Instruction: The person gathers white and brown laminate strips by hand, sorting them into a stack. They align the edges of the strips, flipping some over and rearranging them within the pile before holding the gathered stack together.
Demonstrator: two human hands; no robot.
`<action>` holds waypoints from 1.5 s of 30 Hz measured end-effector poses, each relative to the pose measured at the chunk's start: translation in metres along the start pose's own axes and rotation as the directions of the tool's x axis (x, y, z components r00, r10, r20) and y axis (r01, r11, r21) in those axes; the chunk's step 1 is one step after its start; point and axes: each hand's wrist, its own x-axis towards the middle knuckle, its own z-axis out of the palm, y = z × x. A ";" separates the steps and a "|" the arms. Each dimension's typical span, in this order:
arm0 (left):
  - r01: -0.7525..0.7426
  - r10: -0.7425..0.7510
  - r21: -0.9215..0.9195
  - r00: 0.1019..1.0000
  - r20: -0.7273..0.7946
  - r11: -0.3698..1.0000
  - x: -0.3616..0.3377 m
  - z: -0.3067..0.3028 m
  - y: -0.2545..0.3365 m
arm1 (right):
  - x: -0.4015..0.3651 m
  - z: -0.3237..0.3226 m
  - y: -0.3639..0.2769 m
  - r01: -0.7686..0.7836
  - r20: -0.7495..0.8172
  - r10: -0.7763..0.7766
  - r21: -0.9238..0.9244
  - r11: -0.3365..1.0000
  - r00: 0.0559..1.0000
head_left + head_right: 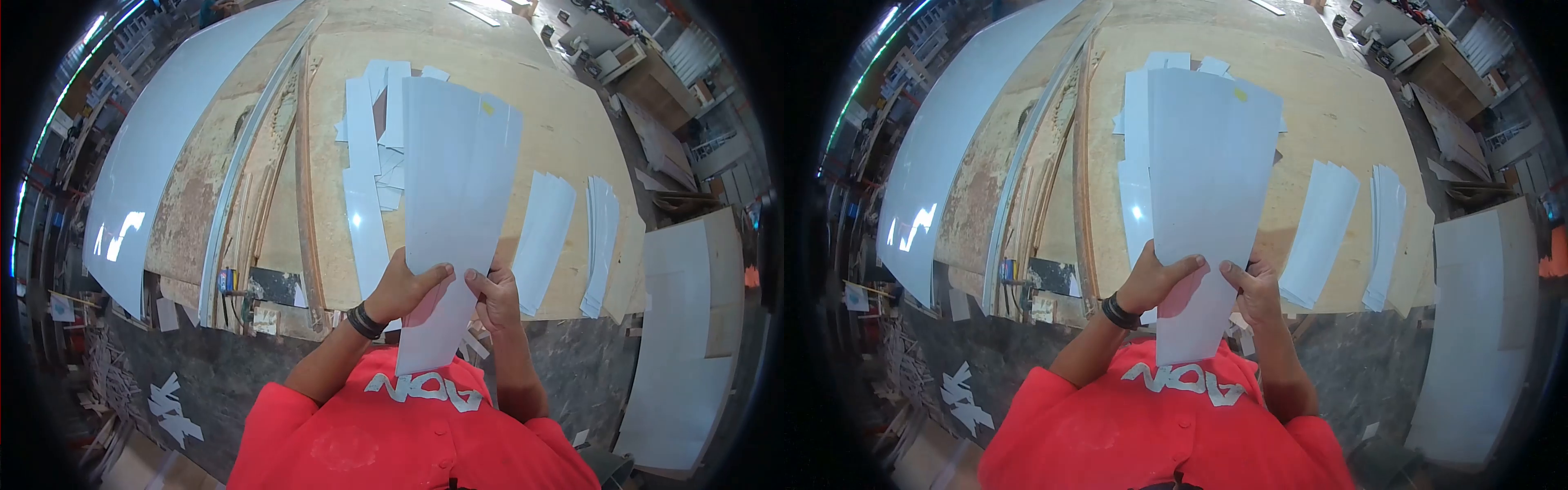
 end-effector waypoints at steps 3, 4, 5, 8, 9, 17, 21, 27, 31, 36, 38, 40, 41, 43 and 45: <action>-0.052 0.051 0.032 0.999 0.005 0.998 0.000 0.004 -0.001 | 0.004 -0.011 0.005 -0.049 0.060 0.044 0.075 0.996 0.997; -0.092 0.091 0.066 0.996 0.019 0.994 0.001 0.006 -0.002 | 0.005 -0.015 0.005 -0.076 0.102 0.063 0.129 0.989 0.993; -0.094 0.092 0.057 0.995 0.024 0.994 0.000 0.008 0.000 | 0.006 -0.019 0.004 -0.072 0.095 0.061 0.122 0.990 0.994; -0.165 0.162 0.053 0.986 0.049 0.985 -0.004 0.014 0.009 | 0.006 -0.021 0.002 -0.083 0.149 0.055 0.189 0.978 0.987; -0.144 0.144 0.022 0.989 0.022 0.989 -0.006 0.013 0.009 | 0.006 -0.020 0.000 -0.075 0.135 0.046 0.221 0.972 0.990; -0.039 0.039 0.001 0.998 -0.049 0.999 -0.012 0.004 0.000 | 0.010 -0.127 -0.053 0.148 -0.105 -0.134 0.136 0.980 0.985; 0.025 -0.030 -0.078 0.997 -0.069 0.997 -0.012 0.002 0.003 | 0.038 -0.211 -0.090 0.067 -0.237 -0.088 -0.095 0.993 0.968; 0.052 -0.053 -0.086 0.999 0.000 0.995 -0.008 0.007 -0.004 | 0.056 -0.222 -0.054 -0.228 -0.465 -0.436 -0.840 0.492 0.771; 0.048 -0.044 -0.054 0.997 0.067 0.997 -0.005 0.007 -0.008 | 0.008 -0.049 -0.024 0.059 0.026 -0.053 -0.340 0.938 0.998; -0.018 0.023 -0.080 0.998 0.060 0.997 -0.009 0.002 -0.011 | -0.008 0.003 0.000 0.121 0.104 -0.092 -0.327 0.937 0.990; -0.060 0.064 -0.051 0.995 0.072 0.997 -0.012 0.001 -0.009 | -0.007 0.004 -0.001 0.087 0.096 -0.063 -0.279 0.956 0.993; -0.057 0.057 -0.009 0.996 0.068 0.998 -0.014 0.001 -0.005 | -0.007 0.003 0.001 0.078 0.098 -0.061 -0.188 0.979 0.993; -0.050 0.047 0.042 0.996 0.073 0.998 -0.015 0.001 -0.003 | -0.006 0.002 0.002 0.076 0.102 -0.057 -0.198 0.977 0.993; -0.080 0.078 0.052 0.996 0.039 0.995 -0.018 0.007 0.002 | -0.005 0.002 0.005 0.019 0.088 -0.014 -0.053 0.998 0.996; -0.106 0.105 0.067 0.994 0.006 0.992 -0.022 0.011 0.011 | -0.004 0.004 0.006 -0.011 0.099 0.012 -0.015 1.000 0.995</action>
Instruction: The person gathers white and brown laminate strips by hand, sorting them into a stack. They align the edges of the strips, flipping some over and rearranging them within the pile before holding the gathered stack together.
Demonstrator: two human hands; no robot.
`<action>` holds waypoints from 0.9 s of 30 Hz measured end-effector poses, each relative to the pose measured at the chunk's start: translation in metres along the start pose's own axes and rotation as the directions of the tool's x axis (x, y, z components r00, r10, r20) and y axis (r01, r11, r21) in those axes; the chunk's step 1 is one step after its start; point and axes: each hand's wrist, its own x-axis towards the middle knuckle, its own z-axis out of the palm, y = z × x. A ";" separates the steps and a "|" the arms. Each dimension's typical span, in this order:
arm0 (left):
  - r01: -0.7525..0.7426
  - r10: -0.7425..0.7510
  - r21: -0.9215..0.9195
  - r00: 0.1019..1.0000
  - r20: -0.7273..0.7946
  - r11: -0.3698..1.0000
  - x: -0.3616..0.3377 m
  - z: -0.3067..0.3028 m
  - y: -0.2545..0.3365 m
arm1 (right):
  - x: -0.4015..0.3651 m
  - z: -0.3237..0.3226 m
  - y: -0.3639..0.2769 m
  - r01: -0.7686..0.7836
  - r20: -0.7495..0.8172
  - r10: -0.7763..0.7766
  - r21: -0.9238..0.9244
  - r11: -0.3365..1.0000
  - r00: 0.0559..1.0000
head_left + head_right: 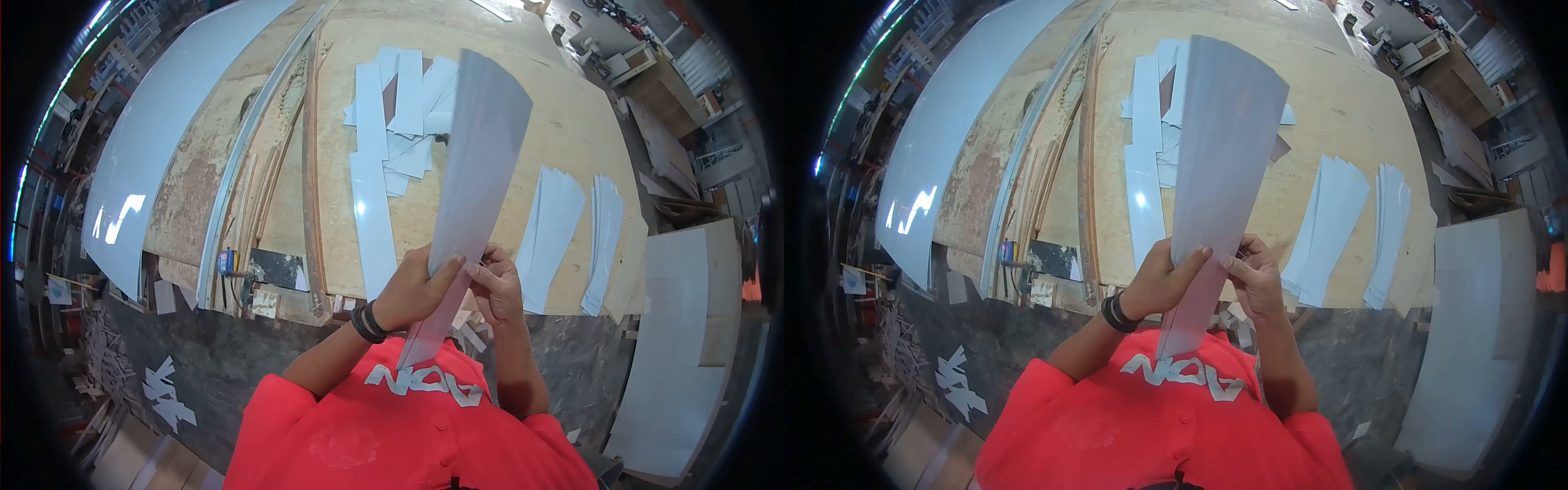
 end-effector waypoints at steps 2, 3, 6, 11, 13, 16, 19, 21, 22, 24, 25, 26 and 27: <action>-0.001 0.001 0.112 1.000 0.000 0.994 -0.002 0.002 0.007 | 0.000 0.002 0.001 -0.027 0.012 0.027 0.043 0.999 1.000; -0.002 0.003 0.108 1.000 -0.005 0.994 -0.003 0.002 0.007 | 0.000 0.002 0.001 -0.028 0.008 0.027 0.050 0.998 1.000; -0.042 0.040 0.073 0.999 0.018 0.996 -0.004 0.003 0.006 | -0.002 0.004 -0.002 -0.023 -0.004 0.023 0.048 0.999 1.000; -0.032 0.033 0.113 0.999 -0.012 0.993 -0.005 0.005 0.007 | -0.004 -0.002 -0.002 -0.017 -0.024 0.018 0.040 0.999 1.000; -0.034 0.036 0.120 0.999 -0.017 0.992 -0.005 0.007 0.009 | -0.004 -0.005 -0.001 -0.019 -0.020 0.020 0.060 0.998 1.000; -0.036 0.039 0.117 0.999 -0.025 0.992 -0.006 0.009 0.012 | -0.004 -0.004 -0.003 -0.026 -0.029 0.029 0.086 0.996 0.999; -0.072 0.076 0.089 0.997 -0.034 0.993 -0.006 0.014 0.009 | -0.006 -0.003 -0.006 -0.020 0.001 0.020 0.125 0.992 1.000; -0.111 0.113 0.068 0.993 -0.036 0.992 -0.005 0.015 0.008 | -0.005 -0.013 -0.003 0.011 0.001 -0.011 0.135 0.991 1.000; -0.079 0.080 0.038 0.996 -0.027 0.996 -0.004 0.014 0.007 | -0.006 -0.019 -0.003 0.039 0.003 -0.040 0.149 0.988 0.999; -0.051 0.051 0.003 0.999 0.014 0.999 -0.004 0.013 0.006 | -0.007 -0.026 -0.009 0.068 -0.031 -0.063 0.170 0.983 0.998; -0.065 0.065 0.000 0.997 -0.034 0.998 -0.004 0.012 0.006 | -0.008 -0.030 -0.014 0.084 -0.051 -0.075 0.193 0.978 0.996; -0.079 0.079 -0.004 0.994 -0.080 0.997 -0.005 0.010 0.005 | -0.010 -0.035 -0.020 0.110 -0.072 -0.098 0.188 0.976 0.993; -0.088 0.087 -0.012 0.995 -0.050 0.996 -0.006 0.006 0.001 | -0.011 -0.041 -0.027 0.134 -0.079 -0.121 0.193 0.972 0.990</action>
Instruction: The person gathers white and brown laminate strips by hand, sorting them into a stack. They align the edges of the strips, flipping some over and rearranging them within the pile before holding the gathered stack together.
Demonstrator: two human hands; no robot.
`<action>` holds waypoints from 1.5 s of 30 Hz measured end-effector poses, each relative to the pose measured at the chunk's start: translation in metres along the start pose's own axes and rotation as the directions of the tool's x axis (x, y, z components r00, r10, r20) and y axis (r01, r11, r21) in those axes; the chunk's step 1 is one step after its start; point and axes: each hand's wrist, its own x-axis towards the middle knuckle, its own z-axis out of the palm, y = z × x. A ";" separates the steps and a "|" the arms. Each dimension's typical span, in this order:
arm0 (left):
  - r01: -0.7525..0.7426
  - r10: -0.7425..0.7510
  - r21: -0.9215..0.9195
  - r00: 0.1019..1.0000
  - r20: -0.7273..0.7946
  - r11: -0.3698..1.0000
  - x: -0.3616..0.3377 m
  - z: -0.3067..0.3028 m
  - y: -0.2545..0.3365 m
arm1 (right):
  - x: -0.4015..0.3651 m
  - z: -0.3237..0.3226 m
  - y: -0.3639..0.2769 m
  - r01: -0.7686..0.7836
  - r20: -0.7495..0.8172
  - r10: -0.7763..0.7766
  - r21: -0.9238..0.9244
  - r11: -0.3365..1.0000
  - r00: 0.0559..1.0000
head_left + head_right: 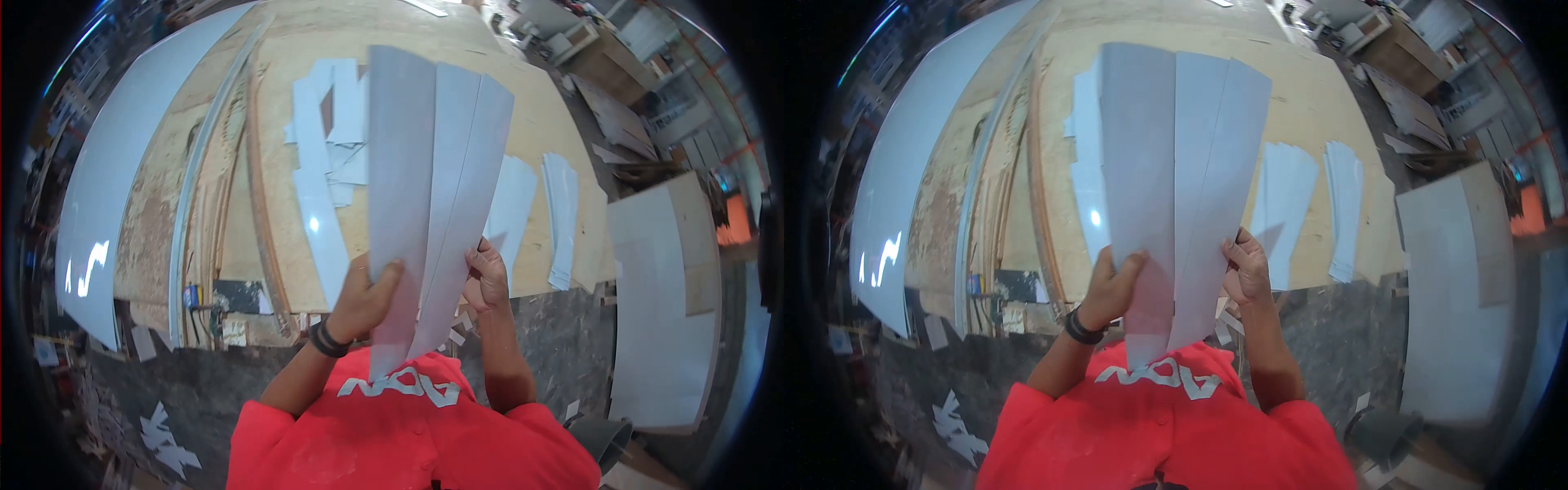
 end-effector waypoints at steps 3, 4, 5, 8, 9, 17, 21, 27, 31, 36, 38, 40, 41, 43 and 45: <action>0.128 -0.128 0.006 0.992 0.001 0.992 -0.002 -0.010 -0.008 | 0.005 -0.029 -0.031 0.088 -0.062 -0.091 -0.042 0.995 0.994; 0.140 -0.140 -0.016 0.990 -0.002 0.990 -0.003 -0.011 -0.007 | 0.008 -0.044 -0.042 0.118 -0.107 -0.127 -0.084 0.989 0.986; 0.154 -0.155 -0.036 0.988 -0.007 0.987 -0.003 -0.011 -0.004 | 0.014 -0.060 -0.054 0.158 -0.173 -0.182 -0.145 0.977 0.968; 0.174 -0.178 -0.088 0.984 -0.033 0.981 -0.005 -0.004 0.004 | 0.052 -0.143 -0.087 0.144 -0.331 -0.231 -0.268 0.953 0.915; 0.178 -0.180 -0.082 0.983 -0.020 0.981 -0.006 -0.004 0.003 | 0.065 -0.176 -0.096 0.009 -0.436 -0.210 -0.418 0.908 0.875; 0.214 -0.212 -0.091 0.977 0.037 0.973 -0.004 -0.002 -0.013 | 0.025 -0.059 -0.035 0.042 -0.127 -0.137 -0.562 0.826 0.982; 0.221 -0.221 -0.044 0.975 0.002 0.974 0.000 0.004 -0.008 | -0.013 0.021 0.016 -0.006 0.061 0.044 -0.509 0.861 0.997; 0.113 -0.108 -0.106 0.993 0.048 0.988 -0.005 -0.001 -0.017 | -0.015 0.036 0.025 -0.072 -0.002 0.074 -0.260 0.963 0.997; 0.069 -0.072 0.036 0.994 0.077 0.997 -0.008 -0.001 -0.003 | -0.014 0.025 0.030 -0.111 0.017 0.117 -0.198 0.974 0.993; 0.058 -0.062 0.070 0.997 0.053 0.996 -0.010 0.002 0.007 | -0.015 0.034 0.027 -0.152 0.045 0.156 -0.075 0.985 0.987; 0.045 -0.047 0.098 0.999 0.020 0.994 -0.011 0.005 0.012 | -0.014 0.029 0.026 -0.181 0.076 0.185 -0.060 0.982 0.980; 0.012 -0.015 0.103 1.000 0.021 0.995 -0.012 0.009 0.009 | -0.014 0.022 0.026 -0.204 0.103 0.208 -0.048 0.978 0.973; -0.018 0.015 0.117 1.000 0.027 0.993 -0.012 0.010 0.006 | -0.013 0.017 0.029 -0.181 0.108 0.185 -0.044 0.982 0.977; -0.028 0.024 0.087 0.999 0.042 0.996 -0.011 0.009 0.002 | -0.012 0.008 0.027 -0.145 0.105 0.148 -0.039 0.989 0.983; -0.032 0.029 0.060 0.998 0.057 0.998 -0.011 0.005 0.004 | -0.012 -0.003 0.017 -0.093 0.045 0.094 -0.035 0.995 0.995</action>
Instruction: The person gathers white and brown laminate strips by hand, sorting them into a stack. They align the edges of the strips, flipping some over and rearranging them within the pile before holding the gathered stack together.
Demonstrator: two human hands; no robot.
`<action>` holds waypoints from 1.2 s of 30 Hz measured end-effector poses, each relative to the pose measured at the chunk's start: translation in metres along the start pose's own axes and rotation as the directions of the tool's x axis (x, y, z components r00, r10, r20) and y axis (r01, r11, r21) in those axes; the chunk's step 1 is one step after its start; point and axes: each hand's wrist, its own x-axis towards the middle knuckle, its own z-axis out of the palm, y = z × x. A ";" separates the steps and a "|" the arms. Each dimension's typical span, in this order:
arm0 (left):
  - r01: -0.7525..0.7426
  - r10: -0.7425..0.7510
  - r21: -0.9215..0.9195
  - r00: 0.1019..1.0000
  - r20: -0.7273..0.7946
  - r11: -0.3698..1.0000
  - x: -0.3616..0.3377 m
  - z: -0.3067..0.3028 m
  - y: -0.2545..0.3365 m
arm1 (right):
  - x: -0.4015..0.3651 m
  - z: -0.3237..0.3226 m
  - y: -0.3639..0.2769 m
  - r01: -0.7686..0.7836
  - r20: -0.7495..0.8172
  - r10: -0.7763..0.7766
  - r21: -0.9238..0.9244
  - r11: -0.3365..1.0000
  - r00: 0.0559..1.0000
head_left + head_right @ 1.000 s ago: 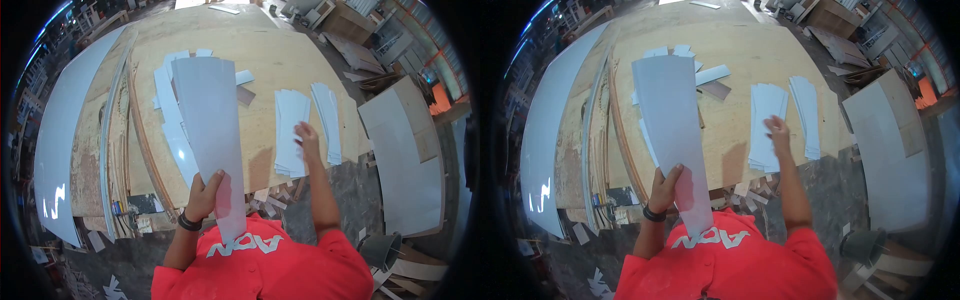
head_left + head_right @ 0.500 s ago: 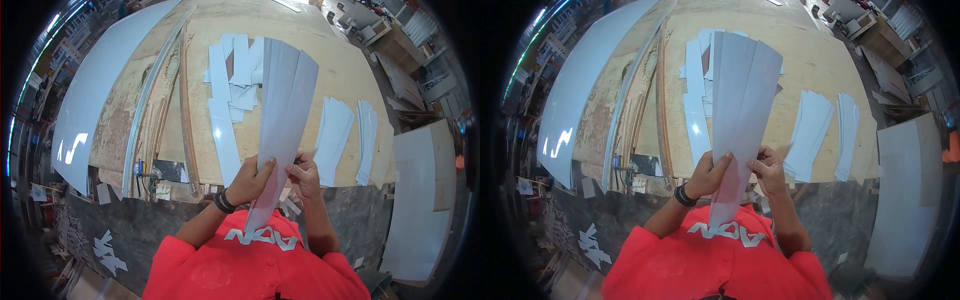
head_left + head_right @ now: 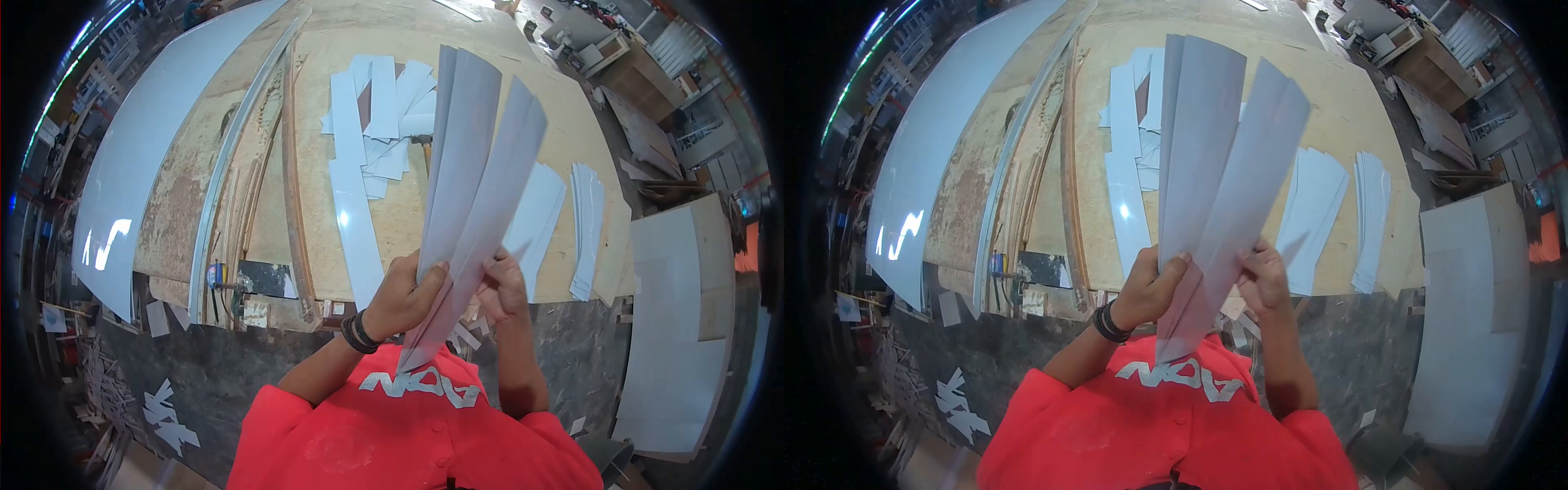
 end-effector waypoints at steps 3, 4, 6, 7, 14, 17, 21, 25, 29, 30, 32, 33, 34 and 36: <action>0.038 -0.040 0.065 0.999 0.027 0.997 -0.002 -0.003 0.005 | -0.004 -0.026 -0.031 0.127 -0.035 -0.129 -0.062 0.990 0.991; 0.008 -0.008 0.027 1.000 0.019 1.000 -0.001 0.000 0.002 | -0.005 -0.040 -0.043 0.141 -0.092 -0.148 -0.076 0.987 0.985; -0.024 0.024 -0.010 1.000 0.011 1.000 -0.001 0.000 0.003 | -0.002 -0.060 -0.065 0.156 -0.149 -0.168 -0.090 0.984 0.975; 0.007 -0.008 0.038 1.000 0.026 0.999 -0.001 -0.001 0.007 | 0.002 -0.065 -0.076 0.157 -0.243 -0.187 -0.141 0.978 0.952; 0.082 -0.087 0.094 0.995 0.050 0.992 -0.003 0.004 0.012 | 0.046 -0.260 -0.089 -0.404 -0.717 -0.238 -0.599 0.692 0.656; 0.023 -0.026 0.108 0.999 0.029 0.994 -0.003 0.006 0.005 | 0.048 -0.236 -0.069 -0.262 -0.628 -0.438 -0.718 0.645 0.644; 0.094 -0.097 0.090 0.995 0.028 0.991 0.002 0.011 -0.003 | 0.019 -0.045 -0.029 0.105 -0.102 -0.168 -0.451 0.886 0.980; 0.090 -0.090 0.108 0.996 -0.004 0.990 0.005 0.013 -0.007 | 0.006 0.033 -0.009 0.132 0.006 -0.142 -0.408 0.903 0.990; 0.056 -0.061 -0.096 0.997 -0.045 0.994 0.002 0.010 -0.026 | 0.009 0.039 -0.017 0.074 0.034 -0.068 -0.243 0.967 0.997; 0.056 -0.061 -0.096 0.997 -0.046 0.994 0.002 0.009 -0.023 | 0.008 0.040 -0.017 0.040 0.006 -0.039 -0.187 0.981 0.999; 0.086 -0.084 0.056 0.995 -0.045 0.995 0.003 0.011 -0.014 | 0.008 0.038 -0.017 0.010 -0.021 -0.013 -0.133 0.991 1.000; 0.085 -0.083 0.054 0.996 -0.041 0.995 0.005 0.013 -0.013 | 0.008 0.035 -0.019 0.022 -0.032 -0.026 -0.115 0.993 0.999; 0.037 -0.035 0.029 0.997 -0.075 0.999 0.007 0.017 -0.013 | 0.008 0.031 -0.021 0.035 -0.045 -0.039 -0.098 0.995 0.998; -0.008 0.009 0.009 0.994 -0.112 1.000 0.010 0.020 -0.012 | 0.008 0.009 -0.033 0.072 -0.070 -0.083 -0.138 0.988 0.994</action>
